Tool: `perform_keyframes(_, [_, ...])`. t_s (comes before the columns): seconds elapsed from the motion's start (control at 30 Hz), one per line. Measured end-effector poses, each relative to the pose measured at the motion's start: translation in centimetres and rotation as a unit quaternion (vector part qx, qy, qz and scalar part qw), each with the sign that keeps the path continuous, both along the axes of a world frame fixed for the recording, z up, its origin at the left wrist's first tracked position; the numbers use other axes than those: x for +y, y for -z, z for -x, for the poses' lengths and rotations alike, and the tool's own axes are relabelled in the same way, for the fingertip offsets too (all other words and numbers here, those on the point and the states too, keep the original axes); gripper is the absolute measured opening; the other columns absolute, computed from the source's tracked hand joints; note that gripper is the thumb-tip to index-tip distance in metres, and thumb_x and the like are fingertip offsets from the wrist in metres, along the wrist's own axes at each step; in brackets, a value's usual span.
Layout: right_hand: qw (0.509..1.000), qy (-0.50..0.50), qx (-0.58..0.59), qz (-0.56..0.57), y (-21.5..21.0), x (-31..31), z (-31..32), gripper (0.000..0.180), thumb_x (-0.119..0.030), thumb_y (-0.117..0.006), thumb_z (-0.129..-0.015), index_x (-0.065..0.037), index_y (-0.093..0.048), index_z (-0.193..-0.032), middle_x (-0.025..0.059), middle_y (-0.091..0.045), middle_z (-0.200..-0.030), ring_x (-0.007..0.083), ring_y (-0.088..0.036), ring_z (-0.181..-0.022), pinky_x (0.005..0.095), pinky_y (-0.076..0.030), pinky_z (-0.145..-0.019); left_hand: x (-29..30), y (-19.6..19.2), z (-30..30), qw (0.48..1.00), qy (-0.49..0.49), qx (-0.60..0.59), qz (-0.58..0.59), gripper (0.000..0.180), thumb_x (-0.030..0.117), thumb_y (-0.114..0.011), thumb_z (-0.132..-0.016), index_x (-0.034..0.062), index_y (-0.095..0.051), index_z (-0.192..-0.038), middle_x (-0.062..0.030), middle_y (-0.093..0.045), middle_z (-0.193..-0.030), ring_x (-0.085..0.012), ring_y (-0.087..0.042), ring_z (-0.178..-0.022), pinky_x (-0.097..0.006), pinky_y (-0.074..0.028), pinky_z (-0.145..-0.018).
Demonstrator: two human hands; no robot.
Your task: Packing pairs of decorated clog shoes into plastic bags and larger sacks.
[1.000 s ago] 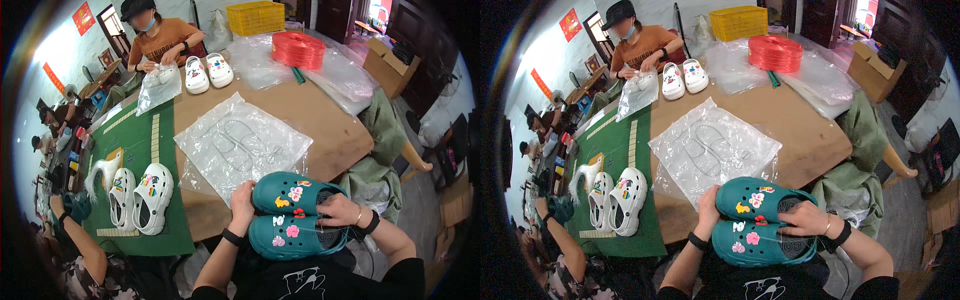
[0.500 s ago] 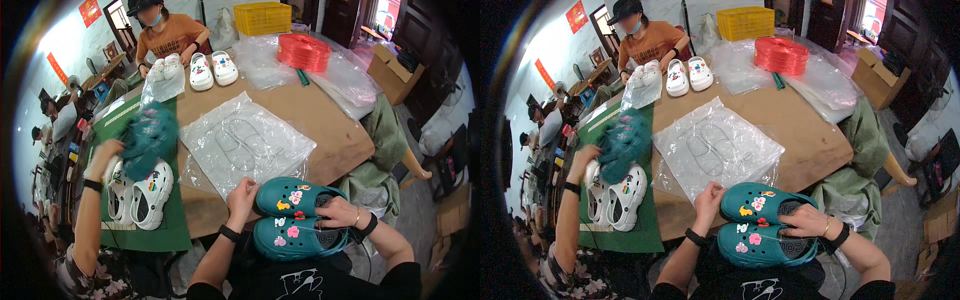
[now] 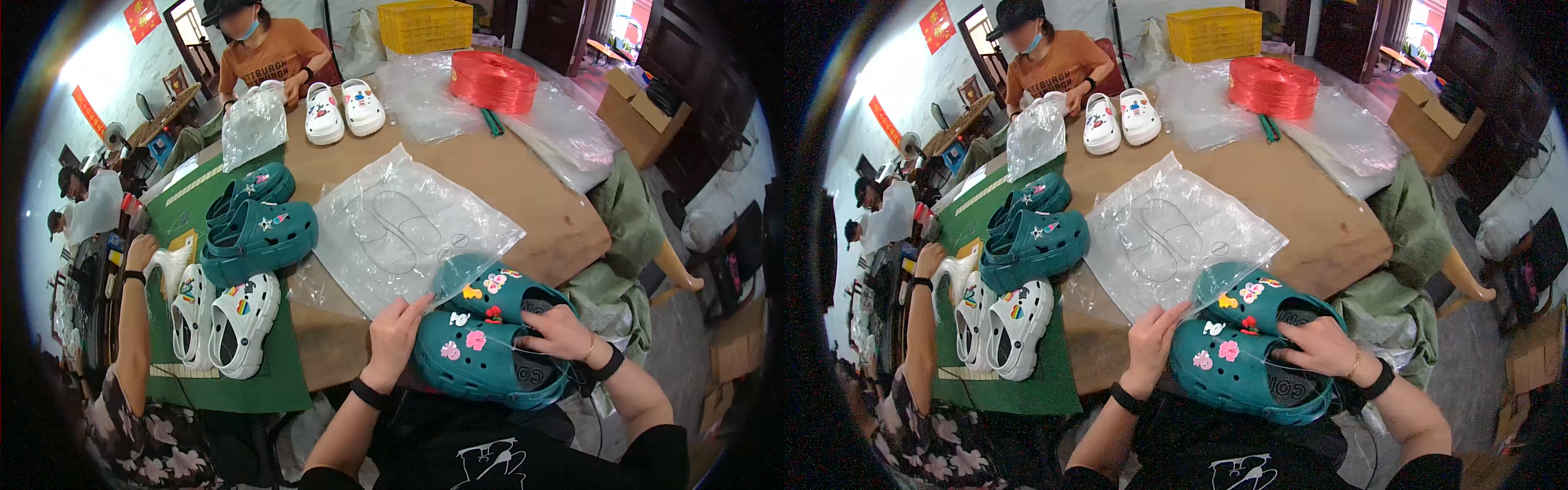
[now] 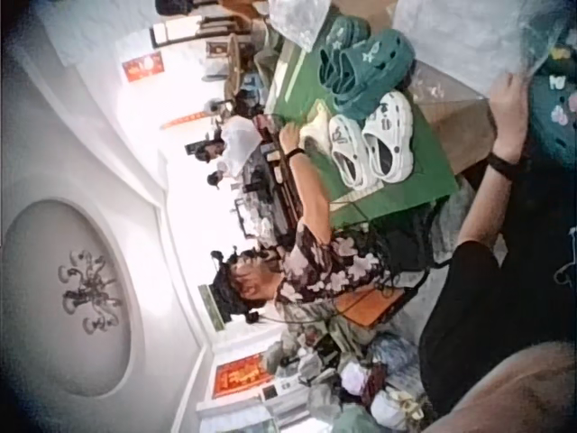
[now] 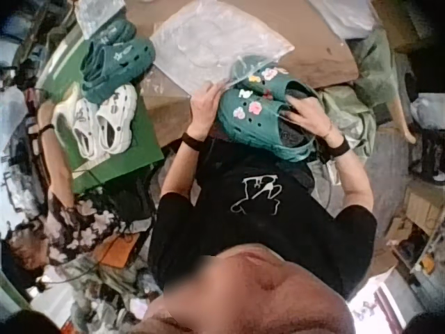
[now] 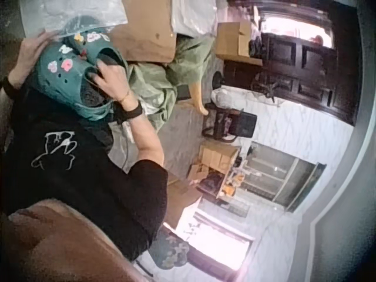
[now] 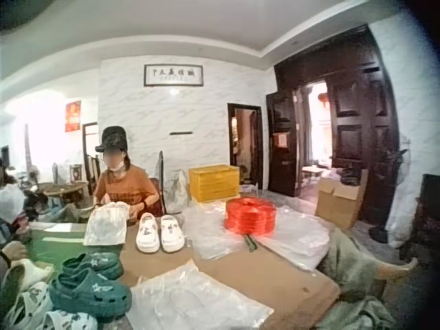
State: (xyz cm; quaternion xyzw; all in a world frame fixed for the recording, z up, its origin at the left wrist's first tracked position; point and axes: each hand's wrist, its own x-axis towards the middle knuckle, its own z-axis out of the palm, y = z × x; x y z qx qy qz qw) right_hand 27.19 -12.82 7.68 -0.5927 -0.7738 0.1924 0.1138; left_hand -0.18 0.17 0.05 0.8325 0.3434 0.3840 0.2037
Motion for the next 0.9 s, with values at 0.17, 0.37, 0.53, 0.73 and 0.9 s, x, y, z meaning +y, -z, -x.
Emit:
perform_keyframes(0.17, [0.997,0.061,-0.007,-0.056,0.0,-0.9,0.3,0.032,-0.034,-0.065,-0.086,-0.004,-0.055,-0.094,0.0169,-0.057,-0.062,0.0364,-0.059,-0.058,0.0443,-0.042,-0.051,-0.2,1.6,1.0,1.000,-0.010,-0.013,0.014,0.041,0.004,-0.063,-0.083,0.0185,-0.066,-0.121,-0.0080,-0.049,-0.075,-0.0259,-0.054,-0.068,-0.037,-0.045,-0.060])
perform_keyframes(0.37, [0.992,0.057,-0.088,-0.063,-1.1,-0.9,1.8,0.033,-0.028,-0.067,-0.082,-0.004,-0.055,-0.101,0.0144,-0.061,-0.068,0.0337,-0.062,-0.063,0.0435,-0.047,-0.056,-1.0,0.1,0.4,0.999,0.004,-0.035,0.012,0.043,0.007,-0.067,-0.083,0.0190,-0.065,-0.124,-0.0063,-0.049,-0.077,-0.0237,-0.052,-0.067,-0.035,-0.044,-0.060])
perform_keyframes(0.53, [0.990,0.024,-0.075,-0.114,-0.6,-1.2,2.6,0.036,-0.026,-0.067,-0.079,-0.005,-0.055,-0.105,0.0128,-0.062,-0.068,0.0315,-0.063,-0.064,0.0430,-0.048,-0.057,-1.4,-2.2,-1.2,0.999,-0.015,0.019,-0.043,0.043,0.009,-0.071,-0.080,0.0182,-0.067,-0.121,-0.0049,-0.048,-0.078,-0.0221,-0.051,-0.064,-0.035,-0.043,-0.059])
perform_keyframes(0.73, [0.991,0.068,-0.057,-0.103,-0.4,-1.0,2.6,0.035,-0.022,-0.068,-0.077,-0.004,-0.055,-0.104,0.0114,-0.061,-0.069,0.0314,-0.063,-0.064,0.0416,-0.048,-0.056,-1.7,-3.5,-1.1,0.989,0.023,0.068,-0.127,0.048,0.017,-0.074,-0.075,0.0186,-0.065,-0.123,-0.0039,-0.051,-0.084,-0.0197,-0.055,-0.063,-0.032,-0.046,-0.056])
perform_keyframes(0.9, [0.983,-0.004,-0.107,-0.149,-0.1,-1.7,3.6,0.041,-0.020,-0.066,-0.077,-0.006,-0.056,-0.114,0.0056,-0.061,-0.068,0.0223,-0.064,-0.063,0.0354,-0.051,-0.057,-1.1,-5.8,-3.5,0.986,-0.006,0.147,-0.074,0.058,0.018,-0.072,-0.079,0.0124,-0.055,-0.134,-0.0046,-0.054,-0.092,-0.0191,-0.061,-0.069,-0.032,-0.050,-0.057])
